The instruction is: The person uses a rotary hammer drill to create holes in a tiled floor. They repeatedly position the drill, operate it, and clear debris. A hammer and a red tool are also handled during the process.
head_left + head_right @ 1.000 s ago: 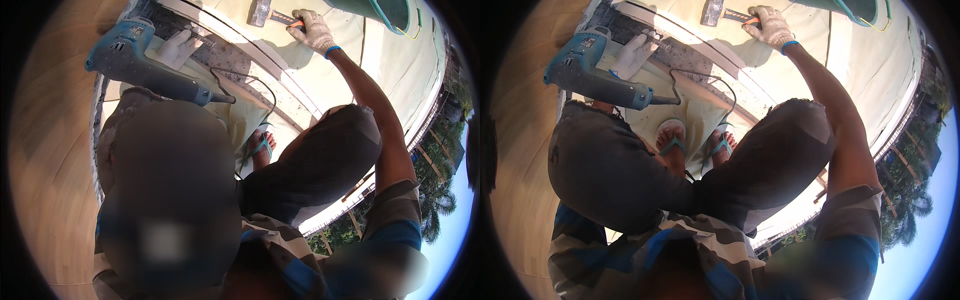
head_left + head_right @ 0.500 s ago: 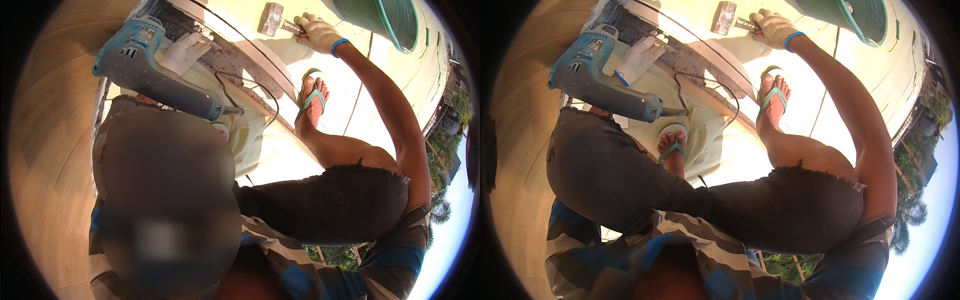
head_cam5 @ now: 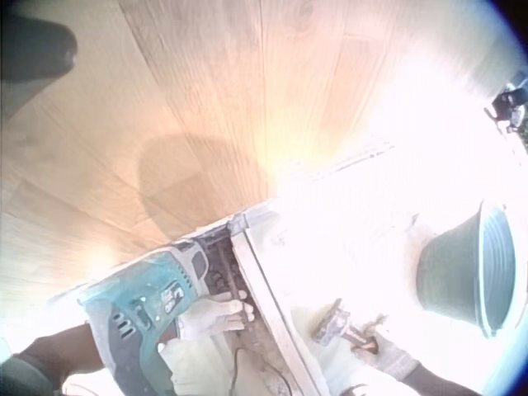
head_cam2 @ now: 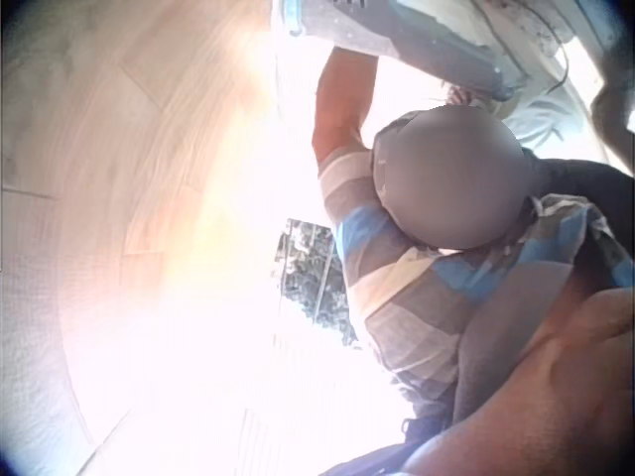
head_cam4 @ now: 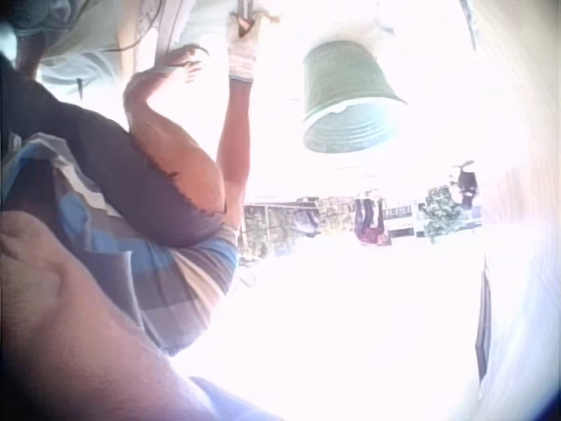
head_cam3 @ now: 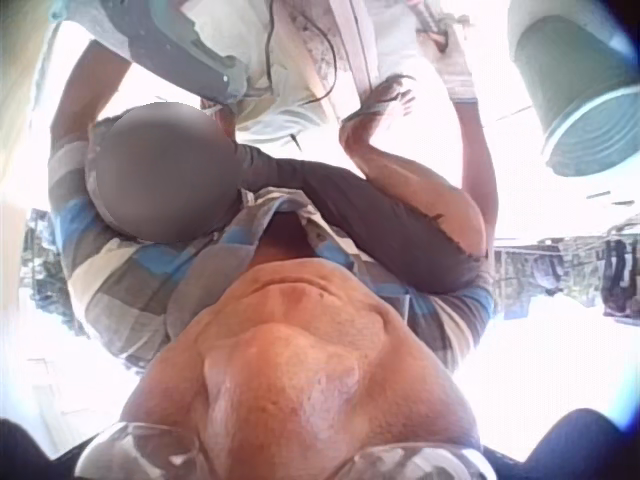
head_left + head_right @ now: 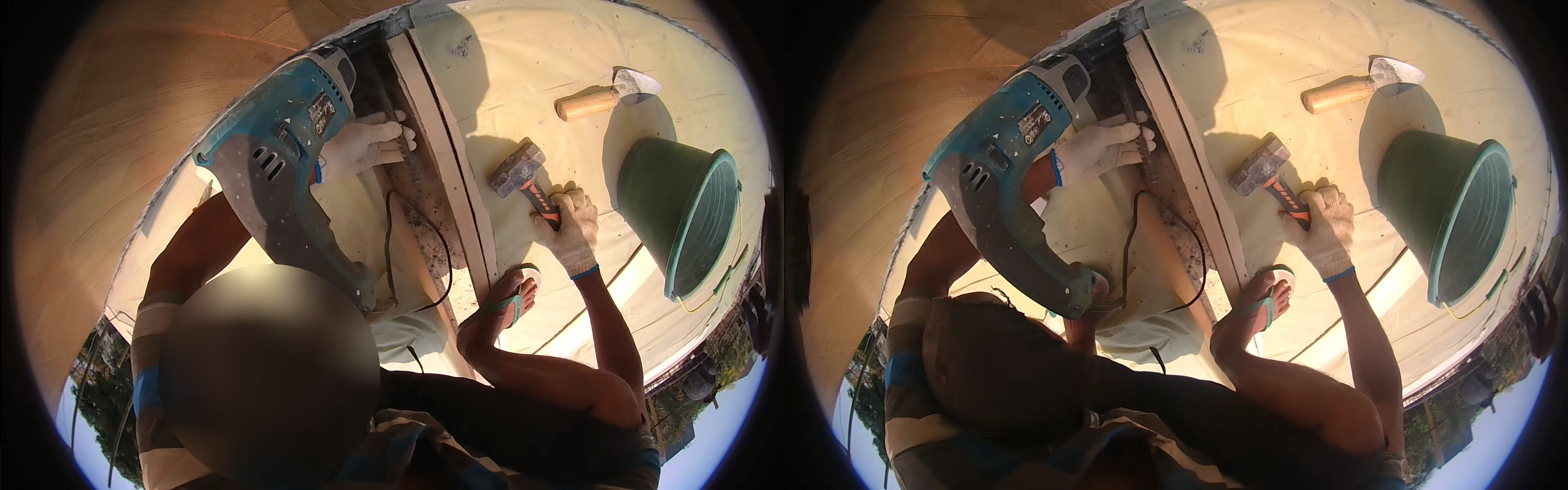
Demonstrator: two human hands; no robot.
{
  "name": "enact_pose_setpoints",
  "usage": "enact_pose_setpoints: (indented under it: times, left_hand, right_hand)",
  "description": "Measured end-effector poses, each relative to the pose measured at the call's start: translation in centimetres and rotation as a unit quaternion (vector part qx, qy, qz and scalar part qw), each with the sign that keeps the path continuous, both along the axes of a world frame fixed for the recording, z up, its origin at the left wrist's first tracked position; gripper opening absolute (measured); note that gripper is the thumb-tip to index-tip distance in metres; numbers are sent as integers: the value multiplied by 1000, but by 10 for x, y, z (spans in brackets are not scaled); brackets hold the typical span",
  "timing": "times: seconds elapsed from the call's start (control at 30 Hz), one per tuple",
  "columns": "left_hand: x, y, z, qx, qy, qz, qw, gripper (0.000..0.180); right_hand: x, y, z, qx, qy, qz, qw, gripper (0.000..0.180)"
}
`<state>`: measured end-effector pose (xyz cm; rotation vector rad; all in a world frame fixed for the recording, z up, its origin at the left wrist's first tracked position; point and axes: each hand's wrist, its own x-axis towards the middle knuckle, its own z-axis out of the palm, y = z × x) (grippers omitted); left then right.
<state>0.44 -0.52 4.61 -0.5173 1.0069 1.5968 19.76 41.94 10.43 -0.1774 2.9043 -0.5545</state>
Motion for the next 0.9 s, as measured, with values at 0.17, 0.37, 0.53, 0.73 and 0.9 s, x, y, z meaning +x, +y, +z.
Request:
enact_pose_setpoints:
  times: [0.17, 0.37, 0.53, 0.73, 0.9]
  left_hand:
    - [1, -1, 0, -37, -14, -5, 999, 36]
    - [-2, 9, 19, -115, 13, -40, 992, 40]
    - [-3, 11, 36, -177, 47, -74, 980, 42]
    - [1, 13, 40, -193, 63, -68, 977, 41]
    - [0, 20, 23, -191, 76, -90, 974, 34]
  right_hand:
    - [-2, -7, 5, -44, 11, -46, 998, 36]
    - [0, 1, -3, -23, 19, -49, 998, 42]
    - [-1, 6, 2, -41, 2, -57, 998, 44]
    - [7, 13, -8, -46, 10, -49, 998, 48]
    - [10, 15, -14, -70, 7, -46, 996, 49]
